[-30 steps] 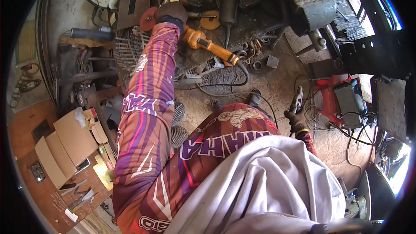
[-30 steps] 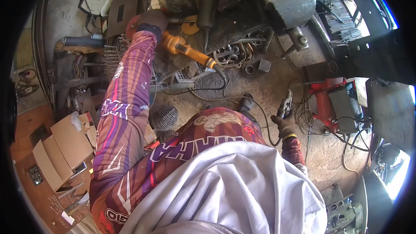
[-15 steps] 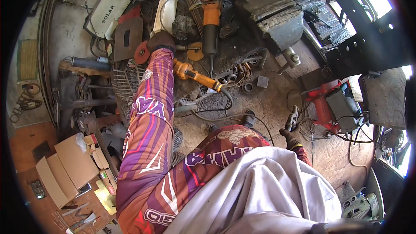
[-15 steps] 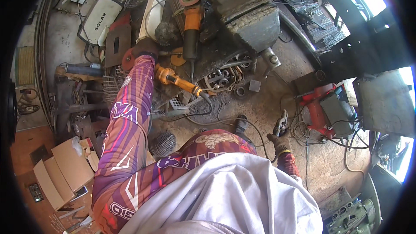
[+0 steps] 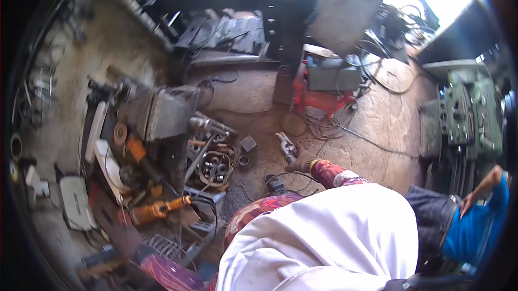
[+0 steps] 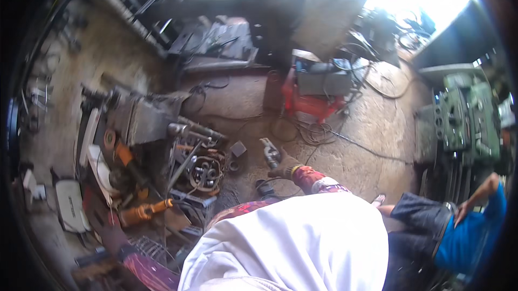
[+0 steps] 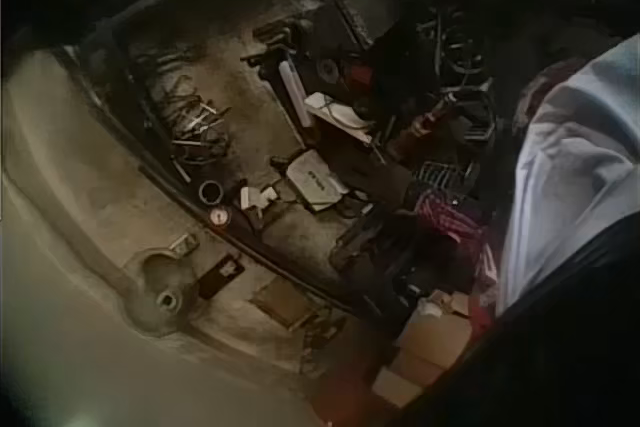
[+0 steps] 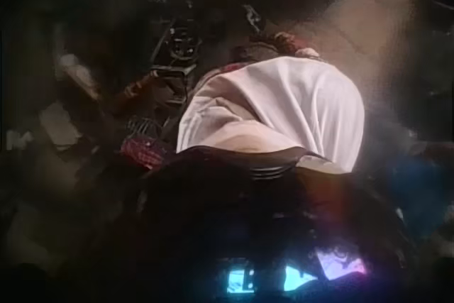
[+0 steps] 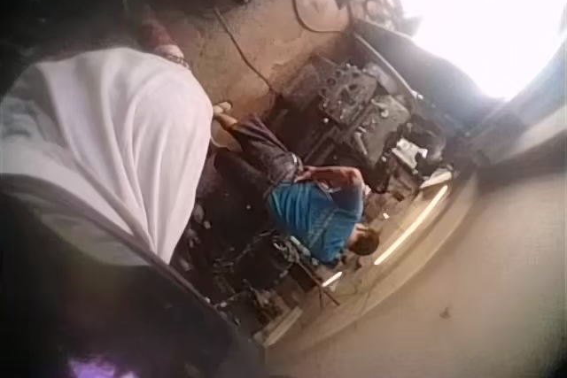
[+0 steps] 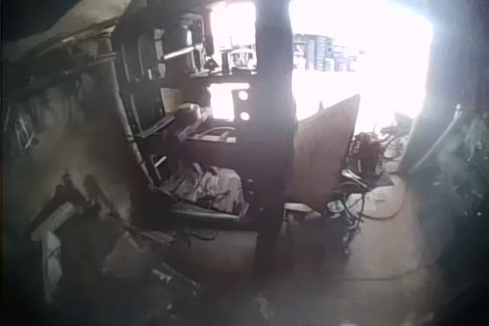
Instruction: The person welds components onto a curved metal cage-like frame using a welding tool, holding metal rods and small plates against the frame before applying the tool by hand.
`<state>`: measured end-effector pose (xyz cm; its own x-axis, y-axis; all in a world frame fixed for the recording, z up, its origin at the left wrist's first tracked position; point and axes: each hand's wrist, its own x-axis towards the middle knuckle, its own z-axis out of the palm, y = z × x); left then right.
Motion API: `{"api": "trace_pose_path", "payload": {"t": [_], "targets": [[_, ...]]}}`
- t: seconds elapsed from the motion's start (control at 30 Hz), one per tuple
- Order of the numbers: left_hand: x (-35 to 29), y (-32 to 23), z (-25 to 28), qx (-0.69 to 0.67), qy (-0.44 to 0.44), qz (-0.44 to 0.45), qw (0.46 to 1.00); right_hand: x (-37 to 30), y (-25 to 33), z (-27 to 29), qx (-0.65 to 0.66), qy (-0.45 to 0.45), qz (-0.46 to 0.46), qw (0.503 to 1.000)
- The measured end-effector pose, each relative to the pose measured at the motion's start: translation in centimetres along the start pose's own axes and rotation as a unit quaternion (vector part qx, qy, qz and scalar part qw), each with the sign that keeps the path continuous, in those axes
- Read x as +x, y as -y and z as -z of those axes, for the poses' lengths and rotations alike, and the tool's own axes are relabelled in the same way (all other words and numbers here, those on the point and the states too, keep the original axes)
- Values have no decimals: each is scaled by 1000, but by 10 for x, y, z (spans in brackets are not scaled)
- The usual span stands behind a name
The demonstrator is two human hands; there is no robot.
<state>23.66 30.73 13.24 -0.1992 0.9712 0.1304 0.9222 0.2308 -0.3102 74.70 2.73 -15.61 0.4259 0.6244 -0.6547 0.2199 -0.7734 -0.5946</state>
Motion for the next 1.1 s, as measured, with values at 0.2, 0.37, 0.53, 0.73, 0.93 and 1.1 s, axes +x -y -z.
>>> {"api": "trace_pose_path", "payload": {"t": [0.2,0.37,0.53,0.73,0.93,1.1], "targets": [[-64,33,57,-90,-102,57,989,-32,5,14,-3,20,19,1000],[-76,76,56,-546,-193,38,814,-68,-3,3,1,4,35,999],[-87,105,49,-925,-93,14,368,-109,-21,-20,33,-5,39,999],[-129,148,18,-946,-88,37,308,-140,-44,-54,4,-13,77,997],[-207,140,2,-881,-153,57,443,-177,-63,-67,-30,1,90,995],[-245,140,-38,-885,-19,93,456,-194,-78,-72,-21,-21,95,995]]}}
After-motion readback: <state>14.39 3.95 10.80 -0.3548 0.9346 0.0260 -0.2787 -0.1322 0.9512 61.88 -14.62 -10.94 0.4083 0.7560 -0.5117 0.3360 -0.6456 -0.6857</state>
